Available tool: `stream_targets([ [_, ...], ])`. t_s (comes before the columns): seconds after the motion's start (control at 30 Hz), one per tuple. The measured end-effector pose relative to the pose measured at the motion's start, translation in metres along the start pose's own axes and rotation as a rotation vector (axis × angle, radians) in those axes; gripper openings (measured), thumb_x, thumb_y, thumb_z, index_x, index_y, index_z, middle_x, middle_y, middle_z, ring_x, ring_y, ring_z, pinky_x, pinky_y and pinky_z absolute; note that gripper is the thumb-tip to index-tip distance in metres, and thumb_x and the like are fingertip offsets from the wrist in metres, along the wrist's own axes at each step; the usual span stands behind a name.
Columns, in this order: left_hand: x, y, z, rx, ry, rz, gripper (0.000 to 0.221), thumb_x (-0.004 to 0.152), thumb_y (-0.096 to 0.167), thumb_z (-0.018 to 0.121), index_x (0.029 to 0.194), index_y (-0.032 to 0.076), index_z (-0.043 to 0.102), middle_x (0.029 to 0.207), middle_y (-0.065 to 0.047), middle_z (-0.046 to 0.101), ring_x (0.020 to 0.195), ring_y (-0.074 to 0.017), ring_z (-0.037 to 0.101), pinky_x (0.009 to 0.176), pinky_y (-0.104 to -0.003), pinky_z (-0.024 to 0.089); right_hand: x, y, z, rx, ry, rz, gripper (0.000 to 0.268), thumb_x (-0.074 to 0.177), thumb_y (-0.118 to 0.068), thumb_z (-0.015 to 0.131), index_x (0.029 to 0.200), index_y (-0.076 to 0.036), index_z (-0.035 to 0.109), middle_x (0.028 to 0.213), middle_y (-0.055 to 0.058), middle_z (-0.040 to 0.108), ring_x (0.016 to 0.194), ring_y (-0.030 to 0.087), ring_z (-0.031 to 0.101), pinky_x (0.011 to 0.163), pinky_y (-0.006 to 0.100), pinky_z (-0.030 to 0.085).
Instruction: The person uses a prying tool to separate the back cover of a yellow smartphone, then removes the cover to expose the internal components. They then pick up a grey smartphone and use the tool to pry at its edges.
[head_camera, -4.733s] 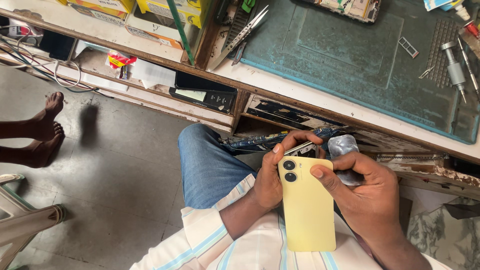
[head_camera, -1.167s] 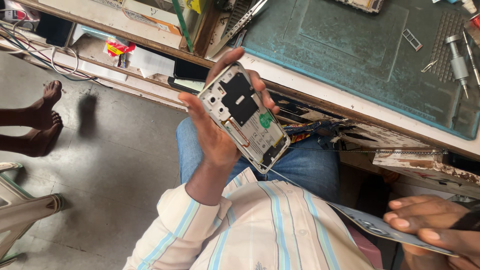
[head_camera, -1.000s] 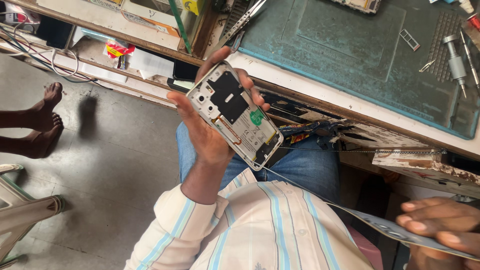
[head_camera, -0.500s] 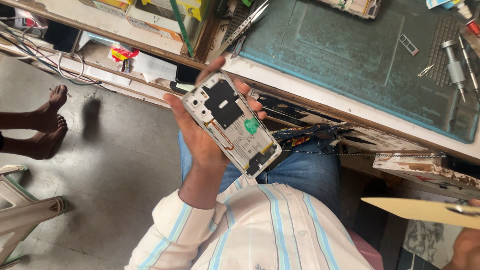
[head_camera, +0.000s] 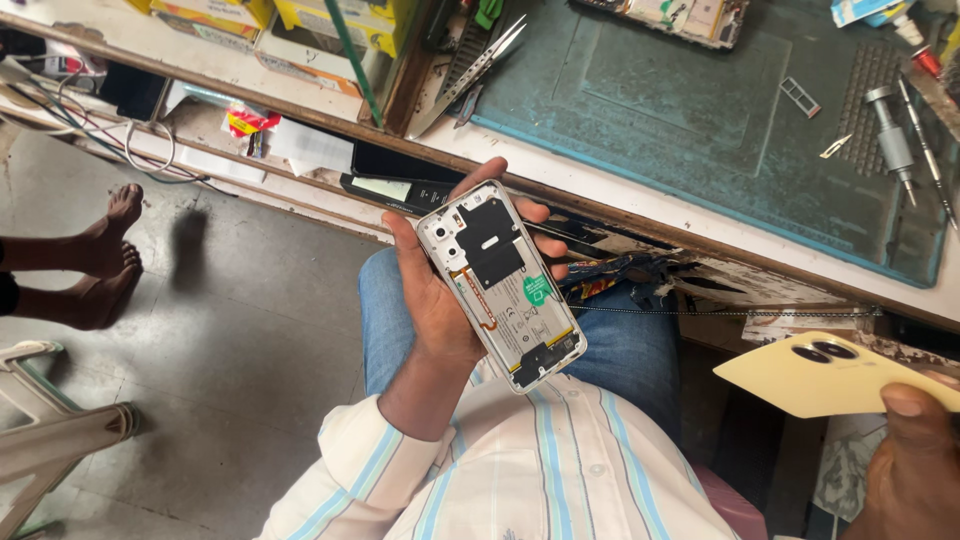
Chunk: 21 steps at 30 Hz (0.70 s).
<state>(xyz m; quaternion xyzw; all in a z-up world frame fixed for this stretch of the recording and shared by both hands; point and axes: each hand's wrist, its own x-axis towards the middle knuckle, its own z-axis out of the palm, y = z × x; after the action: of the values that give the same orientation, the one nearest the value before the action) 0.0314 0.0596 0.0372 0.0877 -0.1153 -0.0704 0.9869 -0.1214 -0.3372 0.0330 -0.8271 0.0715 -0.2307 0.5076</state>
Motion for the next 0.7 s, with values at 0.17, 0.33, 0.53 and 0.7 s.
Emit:
stream_targets([
  [0.17, -0.001, -0.004, 0.001, -0.028, 0.010, -0.018, 0.096, 0.104, 0.075, 0.018, 0.164, 0.000, 0.026, 0.125, -0.027, 0.064, 0.107, -0.0388, 0.072, 0.090, -0.054, 0.063, -0.007, 0.002, -0.007, -0.250, 0.006, -0.002, 0.032, 0.119, -0.020, 0.057, 0.128, 0.010, 0.060, 0.115, 0.019, 0.071, 0.102, 0.023, 0.071, 0.093, 0.027, 0.056],
  [0.33, -0.001, -0.006, 0.008, -0.010, 0.021, -0.028, 0.094, 0.105, 0.074, 0.019, 0.162, 0.000, 0.028, 0.125, -0.026, 0.063, 0.107, -0.0388, 0.072, 0.090, -0.053, 0.063, -0.008, -0.024, 0.017, -0.239, 0.048, -0.169, 0.022, 0.116, -0.006, 0.065, 0.127, 0.011, 0.058, 0.119, 0.025, 0.072, 0.109, 0.026, 0.072, 0.101, 0.031, 0.058],
  [0.53, 0.021, -0.013, 0.021, 0.096, -0.025, -0.029, 0.084, 0.108, 0.068, 0.022, 0.157, 0.001, 0.036, 0.121, -0.025, 0.066, 0.107, -0.0353, 0.071, 0.086, -0.047, 0.061, 0.007, -0.057, 0.030, -0.129, 0.069, -0.281, 0.019, 0.115, 0.002, 0.071, 0.125, 0.007, 0.056, 0.119, 0.026, 0.072, 0.114, 0.027, 0.076, 0.104, 0.033, 0.066],
  [0.7, 0.076, -0.027, 0.030, 0.532, 0.010, 0.150, 0.077, 0.115, 0.067, 0.026, 0.151, 0.000, 0.041, 0.117, -0.020, 0.067, 0.103, -0.0281, 0.066, 0.095, -0.041, 0.058, 0.004, -0.061, 0.029, -0.066, 0.131, -0.239, 0.020, 0.113, 0.001, 0.076, 0.122, 0.005, 0.059, 0.115, 0.023, 0.073, 0.107, 0.023, 0.076, 0.097, 0.030, 0.065],
])
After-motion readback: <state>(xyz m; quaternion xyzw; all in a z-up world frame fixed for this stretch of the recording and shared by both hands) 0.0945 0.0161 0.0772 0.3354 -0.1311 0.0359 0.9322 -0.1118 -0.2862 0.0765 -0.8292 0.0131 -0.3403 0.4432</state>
